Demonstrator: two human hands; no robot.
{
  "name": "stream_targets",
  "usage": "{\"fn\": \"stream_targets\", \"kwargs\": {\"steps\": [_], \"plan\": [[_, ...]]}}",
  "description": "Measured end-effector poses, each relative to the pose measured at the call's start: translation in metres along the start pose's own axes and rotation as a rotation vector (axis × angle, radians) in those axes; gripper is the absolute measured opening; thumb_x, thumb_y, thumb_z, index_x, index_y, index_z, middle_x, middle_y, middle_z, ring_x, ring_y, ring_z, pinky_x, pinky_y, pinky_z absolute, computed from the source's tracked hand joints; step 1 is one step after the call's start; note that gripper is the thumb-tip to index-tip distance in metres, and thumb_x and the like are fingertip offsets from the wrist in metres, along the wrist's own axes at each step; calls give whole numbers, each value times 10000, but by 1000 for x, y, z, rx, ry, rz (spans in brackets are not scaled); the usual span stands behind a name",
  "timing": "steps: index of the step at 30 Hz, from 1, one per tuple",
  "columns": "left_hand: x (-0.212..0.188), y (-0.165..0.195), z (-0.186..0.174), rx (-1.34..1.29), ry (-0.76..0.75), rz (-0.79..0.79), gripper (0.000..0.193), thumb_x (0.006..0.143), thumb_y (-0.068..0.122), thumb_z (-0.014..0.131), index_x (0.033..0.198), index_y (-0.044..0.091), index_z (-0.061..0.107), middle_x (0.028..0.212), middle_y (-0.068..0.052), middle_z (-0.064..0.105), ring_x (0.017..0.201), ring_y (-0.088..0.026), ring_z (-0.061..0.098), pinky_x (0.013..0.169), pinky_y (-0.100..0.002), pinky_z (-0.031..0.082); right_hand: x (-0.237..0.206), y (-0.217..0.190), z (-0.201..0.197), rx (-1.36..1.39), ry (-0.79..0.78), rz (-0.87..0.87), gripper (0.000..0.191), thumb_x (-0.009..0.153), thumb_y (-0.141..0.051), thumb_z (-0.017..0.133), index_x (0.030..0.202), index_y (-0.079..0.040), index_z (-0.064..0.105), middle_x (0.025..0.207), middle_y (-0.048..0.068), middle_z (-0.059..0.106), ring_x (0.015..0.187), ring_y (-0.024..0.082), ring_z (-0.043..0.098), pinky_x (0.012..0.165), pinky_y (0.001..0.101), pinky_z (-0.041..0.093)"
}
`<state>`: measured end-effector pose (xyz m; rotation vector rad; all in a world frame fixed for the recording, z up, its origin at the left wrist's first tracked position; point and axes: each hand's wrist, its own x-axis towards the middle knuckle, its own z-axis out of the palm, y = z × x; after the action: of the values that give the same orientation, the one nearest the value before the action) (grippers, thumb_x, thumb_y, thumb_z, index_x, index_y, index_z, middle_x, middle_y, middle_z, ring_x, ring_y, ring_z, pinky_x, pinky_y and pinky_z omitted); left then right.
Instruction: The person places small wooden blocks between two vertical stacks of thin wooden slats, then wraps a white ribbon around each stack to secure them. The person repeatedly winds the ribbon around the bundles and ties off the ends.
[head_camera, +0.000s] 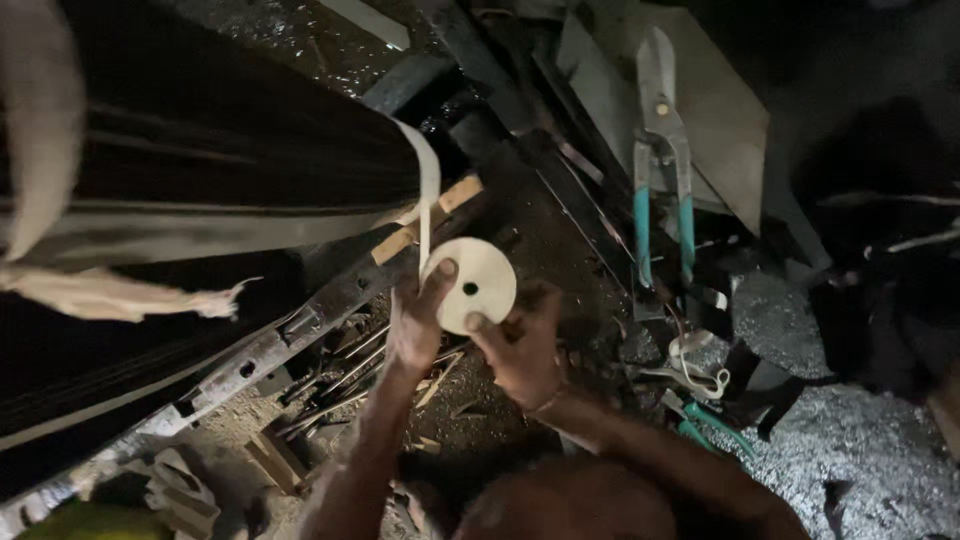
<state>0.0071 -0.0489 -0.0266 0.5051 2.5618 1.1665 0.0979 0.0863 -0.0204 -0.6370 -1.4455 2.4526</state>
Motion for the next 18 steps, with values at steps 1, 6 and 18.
{"fn": "stream_targets", "kwargs": {"steps": [1, 6, 18], "plan": [[-1, 0, -14, -165, -89, -249, 702, 1051, 568, 459, 1202, -69, 712, 809, -197, 720, 644, -233, 702, 488, -312, 554, 5, -4, -2, -20, -61, 9, 830, 904, -379, 821, 1401, -29, 256, 1101, 232, 710, 843, 256, 779, 610, 307, 701], [9, 16, -81, -462, -260, -343, 754, 920, 627, 551, 1225, -51, 675, 984, -200, 762, 844, -292, 758, 702, -380, 624, 45, -24, 10, -432, -602, 56, 749, 965, -333, 754, 1599, -113, 421, 1152, 205, 772, 659, 183, 751, 541, 264, 615], [-6, 19, -117, -757, 158, -482, 579, 768, 271, 769, 1255, -22, 658, 1101, -162, 755, 996, -248, 744, 891, -384, 604, 55, -5, 88, -228, -606, 459, 867, 904, -148, 660, 1593, -194, 135, 1258, 186, 616, 704, 265, 667, 505, 340, 619]]}}
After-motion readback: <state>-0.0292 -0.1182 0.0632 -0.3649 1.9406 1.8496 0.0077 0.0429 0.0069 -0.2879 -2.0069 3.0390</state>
